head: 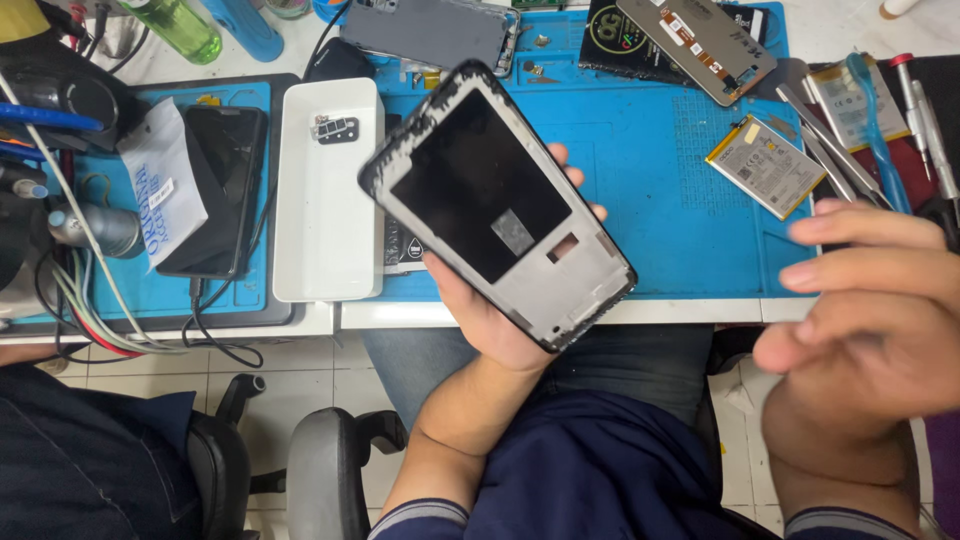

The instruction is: The person holds a disassembled smartphone frame and a replacement screen assembly, peels the protective film off the new screen, then aligns the screen onto the frame and presses it into place, working over a blue repair mat.

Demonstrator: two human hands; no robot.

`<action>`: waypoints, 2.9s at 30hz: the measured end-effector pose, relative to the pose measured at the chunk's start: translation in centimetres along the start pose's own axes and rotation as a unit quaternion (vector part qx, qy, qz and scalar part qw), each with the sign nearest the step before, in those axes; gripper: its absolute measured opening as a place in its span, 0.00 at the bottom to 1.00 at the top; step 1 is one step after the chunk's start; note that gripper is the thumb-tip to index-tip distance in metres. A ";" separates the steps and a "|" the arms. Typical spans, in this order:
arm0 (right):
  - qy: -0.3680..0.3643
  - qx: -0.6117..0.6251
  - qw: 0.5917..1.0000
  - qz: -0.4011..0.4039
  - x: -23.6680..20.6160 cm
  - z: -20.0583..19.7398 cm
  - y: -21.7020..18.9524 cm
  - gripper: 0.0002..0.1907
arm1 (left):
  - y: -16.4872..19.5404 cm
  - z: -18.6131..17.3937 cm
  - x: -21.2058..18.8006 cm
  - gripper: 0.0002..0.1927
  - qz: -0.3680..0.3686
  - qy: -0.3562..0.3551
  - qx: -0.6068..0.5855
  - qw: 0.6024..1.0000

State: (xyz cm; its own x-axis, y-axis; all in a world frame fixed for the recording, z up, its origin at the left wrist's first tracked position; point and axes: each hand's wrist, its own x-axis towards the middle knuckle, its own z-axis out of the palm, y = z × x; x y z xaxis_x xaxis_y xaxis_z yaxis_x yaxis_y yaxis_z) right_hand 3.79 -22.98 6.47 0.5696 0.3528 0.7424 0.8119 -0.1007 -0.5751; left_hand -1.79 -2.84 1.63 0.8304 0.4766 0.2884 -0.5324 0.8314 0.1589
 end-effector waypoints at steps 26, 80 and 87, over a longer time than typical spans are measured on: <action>-0.236 0.360 0.890 -0.148 4.0 -3.7 -4.9 0.04 | 4.0 -0.3 3.9 0.39 0.057 0.020 0.080 0.995; -0.522 -0.420 0.716 0.199 10.9 1.3 15.2 0.44 | 1.3 -1.7 3.3 0.39 -0.219 -0.054 -0.113 0.968; -0.523 -0.262 0.784 0.208 11.5 1.7 15.1 0.40 | 1.7 -1.9 3.3 0.40 -0.200 -0.046 -0.088 0.975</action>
State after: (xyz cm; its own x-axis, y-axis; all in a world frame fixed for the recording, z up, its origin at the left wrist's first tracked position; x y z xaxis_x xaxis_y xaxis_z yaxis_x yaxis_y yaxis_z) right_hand 22.37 -18.90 5.78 0.6052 0.7297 -0.3182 0.6808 -0.6816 -0.2682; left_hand 0.38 0.75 1.04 0.9430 0.0835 0.3222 -0.1262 0.9854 0.1141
